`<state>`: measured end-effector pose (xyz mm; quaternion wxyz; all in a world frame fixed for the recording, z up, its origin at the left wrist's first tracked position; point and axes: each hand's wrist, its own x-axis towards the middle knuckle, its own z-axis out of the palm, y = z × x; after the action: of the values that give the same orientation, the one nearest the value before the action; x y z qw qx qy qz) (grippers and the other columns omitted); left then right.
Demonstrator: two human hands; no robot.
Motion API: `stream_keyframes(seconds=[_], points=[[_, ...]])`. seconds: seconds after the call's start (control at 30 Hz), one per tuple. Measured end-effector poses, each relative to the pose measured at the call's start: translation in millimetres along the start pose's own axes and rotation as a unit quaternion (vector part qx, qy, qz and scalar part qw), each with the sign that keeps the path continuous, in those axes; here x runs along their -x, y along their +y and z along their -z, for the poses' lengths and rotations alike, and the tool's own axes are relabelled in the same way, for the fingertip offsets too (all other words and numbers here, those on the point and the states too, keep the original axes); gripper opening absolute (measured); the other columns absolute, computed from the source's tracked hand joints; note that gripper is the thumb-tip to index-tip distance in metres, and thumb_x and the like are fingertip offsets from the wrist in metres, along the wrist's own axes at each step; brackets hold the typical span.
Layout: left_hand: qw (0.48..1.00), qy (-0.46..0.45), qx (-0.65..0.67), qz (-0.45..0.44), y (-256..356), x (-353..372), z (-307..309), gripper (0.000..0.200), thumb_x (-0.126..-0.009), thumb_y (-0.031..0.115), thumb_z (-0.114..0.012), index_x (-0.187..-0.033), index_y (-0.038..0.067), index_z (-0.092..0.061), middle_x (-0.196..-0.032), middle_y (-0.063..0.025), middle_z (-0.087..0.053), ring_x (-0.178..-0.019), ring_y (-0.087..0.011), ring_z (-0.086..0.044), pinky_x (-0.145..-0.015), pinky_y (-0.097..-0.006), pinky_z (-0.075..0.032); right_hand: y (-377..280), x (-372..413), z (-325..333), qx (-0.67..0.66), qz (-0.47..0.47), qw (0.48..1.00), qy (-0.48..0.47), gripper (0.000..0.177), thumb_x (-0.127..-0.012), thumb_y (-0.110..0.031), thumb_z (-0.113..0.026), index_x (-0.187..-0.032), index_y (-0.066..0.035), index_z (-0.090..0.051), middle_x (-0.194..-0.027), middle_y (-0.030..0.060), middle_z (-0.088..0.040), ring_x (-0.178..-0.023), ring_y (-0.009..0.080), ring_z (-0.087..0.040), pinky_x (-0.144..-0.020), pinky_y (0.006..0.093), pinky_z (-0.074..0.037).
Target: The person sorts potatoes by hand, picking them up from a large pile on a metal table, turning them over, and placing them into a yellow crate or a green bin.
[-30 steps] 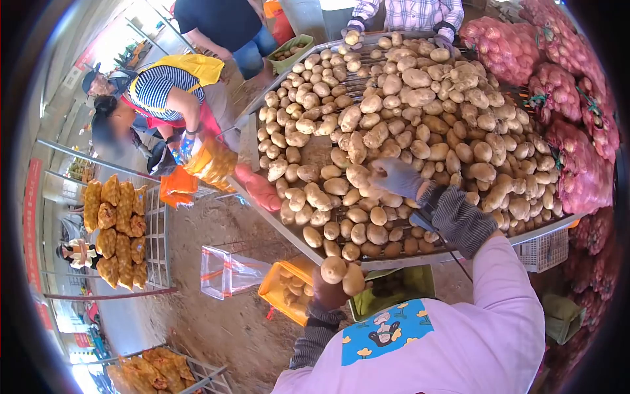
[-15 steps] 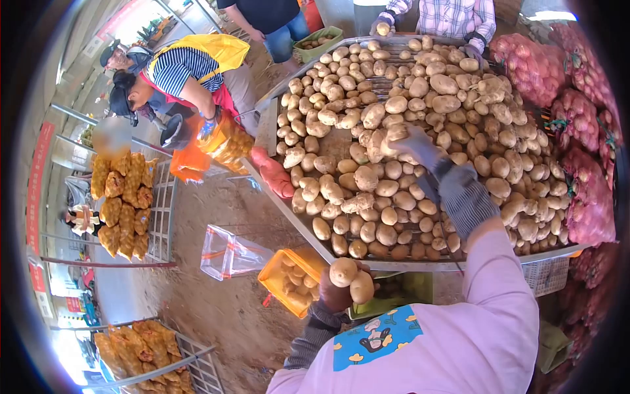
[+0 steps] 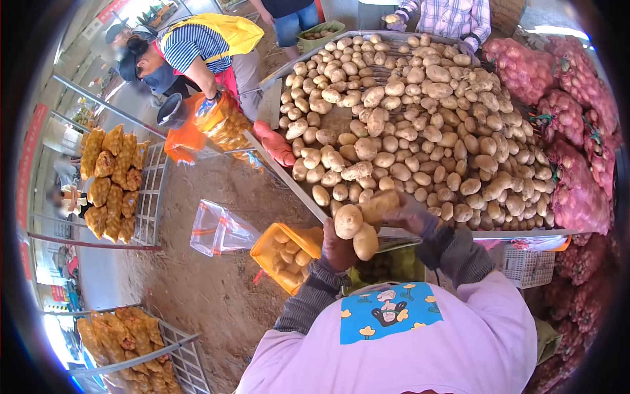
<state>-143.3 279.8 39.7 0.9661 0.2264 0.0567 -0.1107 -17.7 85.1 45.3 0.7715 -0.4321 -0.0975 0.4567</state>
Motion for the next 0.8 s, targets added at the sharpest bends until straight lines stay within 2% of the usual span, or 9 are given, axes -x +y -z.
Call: stream_keyframes(seconds=[0.2, 0.27, 0.37, 0.47, 0.5, 0.57, 0.63, 0.73, 0.8], points=[[0.999, -0.017, 0.017, 0.027, -13.3, 50.7, 44.4, 0.092, -0.085, 0.08, -0.047, -0.144, 0.01, -0.042, -0.14, -0.0148, -0.052, -0.124, -0.032, -0.055, -0.102, -0.0485, -0.047, 68.5, 28.8, -19.5, 0.329, -0.022, 0.944, 0.01, 0.073, -0.08, -0.024, -0.083, -0.138, -0.003, -0.045, -0.126, 0.013, -0.059, -0.109, 0.0152, -0.06, -0.089, 0.0294, -0.053], [0.997, -0.011, 0.036, 0.06, -9.2, 64.6, 45.2, 0.089, -0.087, 0.077, -0.046, -0.144, 0.009, -0.041, -0.141, -0.0153, -0.05, -0.124, -0.0313, -0.055, -0.1, -0.0466, -0.049, 81.4, 28.6, -29.3, 0.364, 0.015, 0.931, -0.009, 0.078, -0.079, -0.028, -0.083, -0.141, -0.002, -0.043, -0.124, 0.0139, -0.059, -0.101, 0.0148, -0.062, -0.082, 0.0292, -0.055], [0.997, 0.074, 0.027, 0.004, -22.1, 85.4, 83.6, 0.081, -0.092, 0.072, -0.044, -0.142, 0.007, -0.045, -0.133, -0.0153, -0.057, -0.12, -0.0309, -0.058, -0.099, -0.0439, -0.051, 100.9, 23.7, -31.8, 0.483, -0.021, 0.873, -0.07, 0.068, -0.085, -0.03, -0.073, -0.141, -0.003, -0.045, -0.121, 0.0172, -0.059, -0.091, 0.0195, -0.066, -0.062, 0.0294, -0.056], [0.989, 0.138, -0.048, -0.037, -18.4, 112.7, 137.7, 0.073, -0.097, 0.067, -0.042, -0.136, 0.006, -0.051, -0.126, -0.0125, -0.063, -0.112, -0.0264, -0.062, -0.097, -0.0408, -0.052, 97.5, 28.0, -46.8, 0.578, 0.048, 0.812, -0.061, 0.059, -0.087, -0.03, -0.07, -0.136, -0.003, -0.051, -0.123, 0.0172, -0.06, -0.092, 0.0242, -0.067, -0.062, 0.032, -0.057], [0.976, 0.185, -0.101, -0.055, -12.7, 122.8, 157.2, 0.071, -0.098, 0.065, -0.041, -0.135, 0.005, -0.053, -0.124, -0.0114, -0.063, -0.111, -0.0248, -0.063, -0.096, -0.0396, -0.052, 84.1, 35.2, -60.3, 0.527, -0.027, 0.849, -0.025, 0.053, -0.088, -0.032, -0.068, -0.131, -0.003, -0.057, -0.124, 0.0176, -0.061, -0.098, 0.0284, -0.067, -0.077, 0.0361, -0.057], [0.946, 0.266, -0.167, -0.084, -1.5, 140.7, 204.2, 0.064, -0.102, 0.059, -0.039, -0.131, 0.004, -0.056, -0.119, -0.0099, -0.066, -0.105, -0.0242, -0.065, -0.092, -0.0381, -0.054, 104.6, 44.1, -40.2, 0.526, -0.016, 0.85, 0.001, 0.052, -0.088, -0.032, -0.068, -0.13, -0.003, -0.057, -0.124, 0.0185, -0.061, -0.101, 0.0296, -0.066, -0.084, 0.037, -0.055], [0.941, 0.309, -0.119, -0.072, 6.0, 159.2, 288.9, 0.069, -0.096, 0.062, -0.048, -0.135, 0.005, -0.052, -0.118, -0.0139, -0.066, -0.106, -0.0297, -0.065, -0.091, -0.0439, -0.055, 108.5, 55.5, -33.3, 0.535, -0.04, 0.843, 0.042, 0.051, -0.088, -0.032, -0.069, -0.128, -0.003, -0.059, -0.124, 0.0192, -0.063, -0.107, 0.03, -0.065, -0.094, 0.0375, -0.052], [0.928, 0.357, -0.089, 0.065, 41.5, 180.6, 334.2, 0.066, -0.094, 0.06, -0.054, -0.134, 0.007, -0.054, -0.119, -0.0135, -0.066, -0.105, -0.0309, -0.066, -0.084, -0.0477, -0.057, 126.8, 72.1, -21.5, 0.534, -0.082, 0.837, 0.084, 0.052, -0.088, -0.032, -0.07, -0.129, -0.001, -0.059, -0.123, 0.0189, -0.064, -0.108, 0.03, -0.065, -0.094, 0.0377, -0.052], [0.897, 0.438, -0.048, 0.034, 46.0, 179.1, 342.2, 0.06, -0.094, 0.055, -0.057, -0.133, 0.01, -0.055, -0.117, -0.0134, -0.067, -0.101, -0.0317, -0.067, -0.077, -0.0502, -0.057, 124.4, 76.7, -31.9, 0.521, -0.109, 0.841, 0.093, 0.053, -0.088, -0.032, -0.07, -0.129, -0.001, -0.059, -0.122, 0.0194, -0.064, -0.108, 0.0297, -0.065, -0.094, 0.0379, -0.051]])
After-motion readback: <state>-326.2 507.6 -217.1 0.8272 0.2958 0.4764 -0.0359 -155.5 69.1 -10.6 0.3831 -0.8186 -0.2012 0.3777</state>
